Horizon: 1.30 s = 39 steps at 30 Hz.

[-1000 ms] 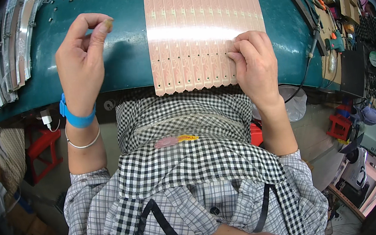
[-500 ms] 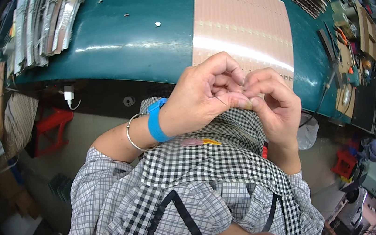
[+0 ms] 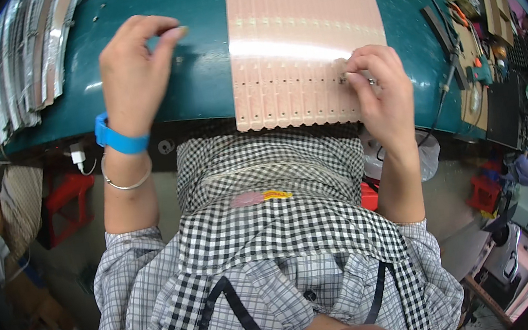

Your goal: The person assembles LED beads onto a circuit board panel, then solders the components in place with a soldering iron.

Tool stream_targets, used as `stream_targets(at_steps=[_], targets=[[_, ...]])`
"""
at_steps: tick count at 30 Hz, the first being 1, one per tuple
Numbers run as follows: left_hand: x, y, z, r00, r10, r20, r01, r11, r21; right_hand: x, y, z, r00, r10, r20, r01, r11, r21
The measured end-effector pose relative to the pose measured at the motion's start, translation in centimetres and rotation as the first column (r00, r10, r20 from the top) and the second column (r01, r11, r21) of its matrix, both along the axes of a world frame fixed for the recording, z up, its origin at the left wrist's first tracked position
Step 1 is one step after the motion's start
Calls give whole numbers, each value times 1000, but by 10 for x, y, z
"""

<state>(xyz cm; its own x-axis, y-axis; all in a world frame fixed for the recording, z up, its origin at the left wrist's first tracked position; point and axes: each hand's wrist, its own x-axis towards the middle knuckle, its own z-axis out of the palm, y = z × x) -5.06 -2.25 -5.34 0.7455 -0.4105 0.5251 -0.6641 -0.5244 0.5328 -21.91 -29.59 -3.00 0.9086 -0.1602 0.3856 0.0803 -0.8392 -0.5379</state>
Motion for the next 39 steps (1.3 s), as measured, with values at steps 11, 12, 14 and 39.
stream_targets(at_steps=[11,12,14,39], targets=[[23,5,-27,998,27,-62,-17,989,149,3,6,-17,998,61,-2,-60,984,-170],[23,5,-27,998,16,-60,-7,987,160,3,7,-17,999,53,-7,-53,982,-182],[22,3,-26,998,6,-58,4,985,170,3,6,-17,999,50,-19,-53,982,-184],[-70,-41,15,303,-698,-649,38,689,-723,8,49,15,956,212,203,-273,897,348]])
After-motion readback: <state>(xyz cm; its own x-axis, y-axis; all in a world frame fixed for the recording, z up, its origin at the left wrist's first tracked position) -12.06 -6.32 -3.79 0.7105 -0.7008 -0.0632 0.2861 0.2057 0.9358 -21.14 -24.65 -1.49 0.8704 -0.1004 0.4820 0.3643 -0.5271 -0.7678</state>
